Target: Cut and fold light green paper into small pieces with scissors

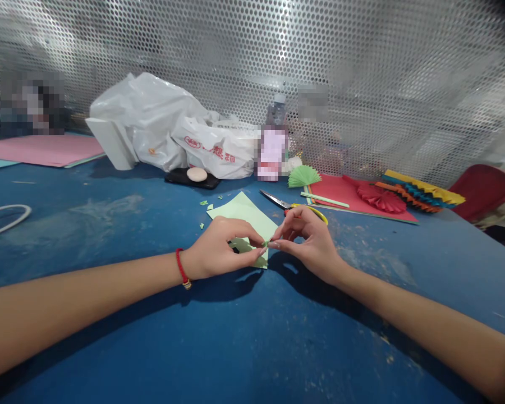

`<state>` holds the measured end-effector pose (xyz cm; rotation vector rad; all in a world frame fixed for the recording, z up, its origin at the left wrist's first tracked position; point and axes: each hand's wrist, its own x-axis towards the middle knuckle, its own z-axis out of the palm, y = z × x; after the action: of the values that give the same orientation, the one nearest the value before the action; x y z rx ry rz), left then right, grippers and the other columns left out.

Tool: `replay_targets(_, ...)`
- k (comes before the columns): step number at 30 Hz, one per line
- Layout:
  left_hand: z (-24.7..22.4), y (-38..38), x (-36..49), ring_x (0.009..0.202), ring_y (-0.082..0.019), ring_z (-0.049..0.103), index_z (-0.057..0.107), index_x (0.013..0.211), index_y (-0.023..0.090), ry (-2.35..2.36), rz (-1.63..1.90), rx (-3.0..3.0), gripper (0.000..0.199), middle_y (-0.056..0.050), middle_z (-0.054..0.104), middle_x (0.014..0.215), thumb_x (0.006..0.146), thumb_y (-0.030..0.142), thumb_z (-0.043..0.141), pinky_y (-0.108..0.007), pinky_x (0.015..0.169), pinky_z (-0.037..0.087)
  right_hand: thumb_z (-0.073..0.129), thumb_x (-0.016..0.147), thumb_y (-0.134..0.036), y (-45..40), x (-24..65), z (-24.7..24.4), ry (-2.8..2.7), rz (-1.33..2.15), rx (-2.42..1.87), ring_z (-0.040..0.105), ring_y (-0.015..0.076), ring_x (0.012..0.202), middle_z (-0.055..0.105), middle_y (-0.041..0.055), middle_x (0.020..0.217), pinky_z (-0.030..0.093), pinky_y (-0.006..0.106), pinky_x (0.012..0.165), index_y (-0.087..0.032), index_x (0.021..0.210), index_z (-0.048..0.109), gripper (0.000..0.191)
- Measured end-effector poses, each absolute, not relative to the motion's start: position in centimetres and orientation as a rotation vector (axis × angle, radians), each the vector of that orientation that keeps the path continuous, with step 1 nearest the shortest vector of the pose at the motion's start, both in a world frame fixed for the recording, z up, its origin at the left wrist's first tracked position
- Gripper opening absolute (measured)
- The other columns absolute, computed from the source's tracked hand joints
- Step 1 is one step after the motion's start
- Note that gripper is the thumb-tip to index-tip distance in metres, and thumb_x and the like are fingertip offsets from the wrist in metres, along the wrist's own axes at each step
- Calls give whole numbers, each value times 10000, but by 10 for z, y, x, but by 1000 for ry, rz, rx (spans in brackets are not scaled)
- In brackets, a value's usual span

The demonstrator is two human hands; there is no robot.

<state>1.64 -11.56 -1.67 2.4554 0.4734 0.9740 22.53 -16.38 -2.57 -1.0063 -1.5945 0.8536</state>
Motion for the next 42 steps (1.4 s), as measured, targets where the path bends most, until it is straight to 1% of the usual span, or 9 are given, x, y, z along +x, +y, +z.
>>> replay_targets(5,-17,-114,16,673,-129,680,744,815,155,461,966,2453,99,-31,752,754,829,198,655,-215,640,504,841,691,-309,-161,225,-26,-1542,937,-997,629,113,597,717,-16,740,464,256,562,-221,876,433,457)
replay_targets(8,-16,-112,15,675,-127,680,745,825,153,449,918,2423,127,-35,753,763,854,211,636,-208,638,504,852,666,-315,-159,226,-26,-1517,1013,-998,639,123,598,711,-20,727,471,256,551,-228,877,414,494)
replay_targets(13,-13,-110,15,720,-129,690,742,852,148,450,836,2320,152,-38,760,803,884,216,610,-202,669,514,845,659,-280,-156,229,-28,-1441,1165,-927,676,140,643,705,-25,729,529,273,620,-238,876,387,508)
replay_targets(16,-13,-110,15,758,-136,695,741,852,151,476,800,2271,163,-35,765,830,891,229,604,-204,703,520,845,662,-253,-155,230,-29,-1407,1200,-898,678,129,645,717,-21,734,534,268,640,-239,844,372,507)
replay_targets(19,-13,-110,16,746,-137,691,740,844,143,526,782,2261,161,-37,764,819,877,238,613,-203,699,516,850,660,-246,-156,228,-28,-1373,1229,-890,679,124,650,723,-21,732,537,272,664,-238,817,359,516)
replay_targets(25,-14,-113,18,678,-142,679,745,786,133,580,813,2265,163,-35,758,754,757,293,763,-211,662,502,869,643,-253,-161,224,-27,-1362,1191,-928,667,128,637,720,-23,716,521,272,636,-241,800,345,547)
replay_targets(29,-14,-112,18,653,-128,677,754,758,139,567,821,2250,147,-29,760,729,802,275,723,-194,645,497,852,659,-244,-163,222,-28,-1392,1122,-948,657,128,611,718,-21,717,492,262,580,-241,806,349,525)
replay_targets(35,-14,-109,17,669,-123,677,756,761,149,568,778,2188,128,-20,764,737,818,251,704,-179,633,494,816,690,-193,-163,221,-27,-1387,1149,-923,675,130,641,727,-18,716,498,266,615,-241,804,342,490)
replay_targets(42,-14,-108,18,657,-122,665,734,726,143,587,769,2193,136,-20,751,712,815,234,688,-182,620,483,834,685,-237,-163,222,-28,-1420,1102,-978,638,131,611,727,-5,730,432,271,555,-242,806,340,509)
